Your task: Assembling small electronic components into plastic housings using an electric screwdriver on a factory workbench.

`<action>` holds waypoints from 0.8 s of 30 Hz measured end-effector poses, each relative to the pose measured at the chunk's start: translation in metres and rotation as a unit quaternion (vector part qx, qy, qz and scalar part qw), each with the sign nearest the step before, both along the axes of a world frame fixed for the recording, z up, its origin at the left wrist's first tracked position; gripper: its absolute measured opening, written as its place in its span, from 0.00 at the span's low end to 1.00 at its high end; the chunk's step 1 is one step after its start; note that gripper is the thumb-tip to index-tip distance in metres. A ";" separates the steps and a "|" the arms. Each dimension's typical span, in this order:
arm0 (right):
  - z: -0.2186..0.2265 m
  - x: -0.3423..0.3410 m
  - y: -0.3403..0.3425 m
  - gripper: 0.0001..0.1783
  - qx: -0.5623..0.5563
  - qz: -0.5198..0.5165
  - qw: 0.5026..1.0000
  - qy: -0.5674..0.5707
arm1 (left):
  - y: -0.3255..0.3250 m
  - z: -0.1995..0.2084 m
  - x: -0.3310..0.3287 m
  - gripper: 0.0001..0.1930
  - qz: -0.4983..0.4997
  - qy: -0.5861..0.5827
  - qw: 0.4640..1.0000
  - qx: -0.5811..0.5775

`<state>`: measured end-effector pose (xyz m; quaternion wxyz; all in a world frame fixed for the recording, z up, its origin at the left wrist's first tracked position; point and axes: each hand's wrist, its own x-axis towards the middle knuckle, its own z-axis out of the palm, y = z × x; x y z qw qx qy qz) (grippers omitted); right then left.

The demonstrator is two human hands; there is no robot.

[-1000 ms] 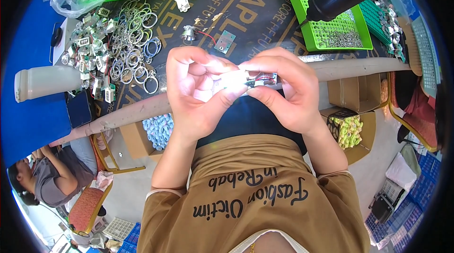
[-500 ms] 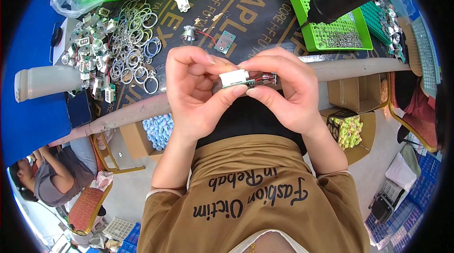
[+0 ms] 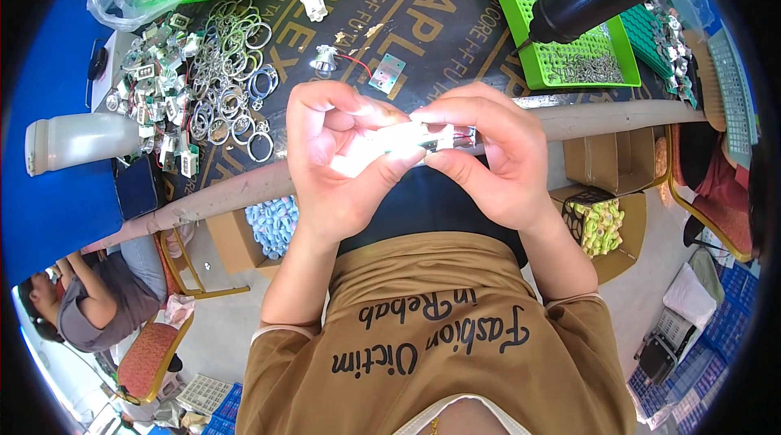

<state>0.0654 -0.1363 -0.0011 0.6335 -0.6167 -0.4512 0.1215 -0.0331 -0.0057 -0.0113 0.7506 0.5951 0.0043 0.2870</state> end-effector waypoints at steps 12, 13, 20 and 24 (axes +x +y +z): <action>0.006 0.003 0.000 0.13 -0.017 0.022 0.999 0.036 | 0.001 0.007 0.000 0.24 -0.020 0.022 0.999 -0.023; 0.008 0.005 -0.001 0.13 -0.035 0.039 0.997 0.052 | 0.000 0.010 0.000 0.25 -0.027 0.038 0.997 -0.063; 0.020 0.022 -0.002 0.07 -0.075 0.145 0.967 0.193 | 0.009 0.044 0.004 0.29 -0.055 0.218 0.972 -0.063; 0.030 0.022 0.000 0.08 -0.113 0.139 0.964 0.197 | 0.016 0.057 0.012 0.30 -0.086 0.254 0.963 0.011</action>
